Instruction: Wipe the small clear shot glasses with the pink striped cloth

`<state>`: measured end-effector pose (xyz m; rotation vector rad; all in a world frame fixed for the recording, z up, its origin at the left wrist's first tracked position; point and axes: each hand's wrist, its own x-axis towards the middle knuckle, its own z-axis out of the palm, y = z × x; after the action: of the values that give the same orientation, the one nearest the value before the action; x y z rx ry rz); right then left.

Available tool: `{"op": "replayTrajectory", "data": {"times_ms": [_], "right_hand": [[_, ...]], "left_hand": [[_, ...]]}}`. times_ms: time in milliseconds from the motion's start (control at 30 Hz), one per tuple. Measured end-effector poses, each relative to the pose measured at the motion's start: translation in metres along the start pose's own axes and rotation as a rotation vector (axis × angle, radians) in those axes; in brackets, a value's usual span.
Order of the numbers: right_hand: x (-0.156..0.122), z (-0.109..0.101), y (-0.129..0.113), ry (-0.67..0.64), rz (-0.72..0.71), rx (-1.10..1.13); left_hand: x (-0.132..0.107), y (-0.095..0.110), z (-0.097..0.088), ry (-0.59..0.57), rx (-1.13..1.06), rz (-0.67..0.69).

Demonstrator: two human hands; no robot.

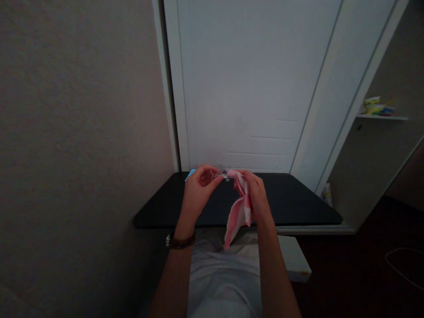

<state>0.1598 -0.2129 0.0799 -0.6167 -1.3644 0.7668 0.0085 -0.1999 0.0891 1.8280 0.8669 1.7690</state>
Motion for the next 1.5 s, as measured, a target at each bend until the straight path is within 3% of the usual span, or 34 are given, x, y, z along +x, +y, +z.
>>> {"op": "replayTrajectory", "data": {"times_ms": [300,633,1300,1500], "right_hand": [[-0.001,-0.0038,-0.0002,-0.107,0.041,0.062],[-0.0014,-0.004,-0.0006,-0.078,0.089,0.136],[-0.0042,-0.0053,-0.0036,-0.107,0.055,0.052],[-0.0052,-0.0076,-0.0052,-0.173,0.08,0.023]], "left_hand": [[-0.0006,-0.0022,-0.0009,0.024,-0.09,-0.074],[-0.0001,0.0023,-0.0023,-0.023,-0.191,-0.146],[-0.0016,0.0038,-0.0042,-0.12,-0.263,-0.169],[-0.0015,0.0054,-0.0026,-0.076,-0.303,-0.154]]}}
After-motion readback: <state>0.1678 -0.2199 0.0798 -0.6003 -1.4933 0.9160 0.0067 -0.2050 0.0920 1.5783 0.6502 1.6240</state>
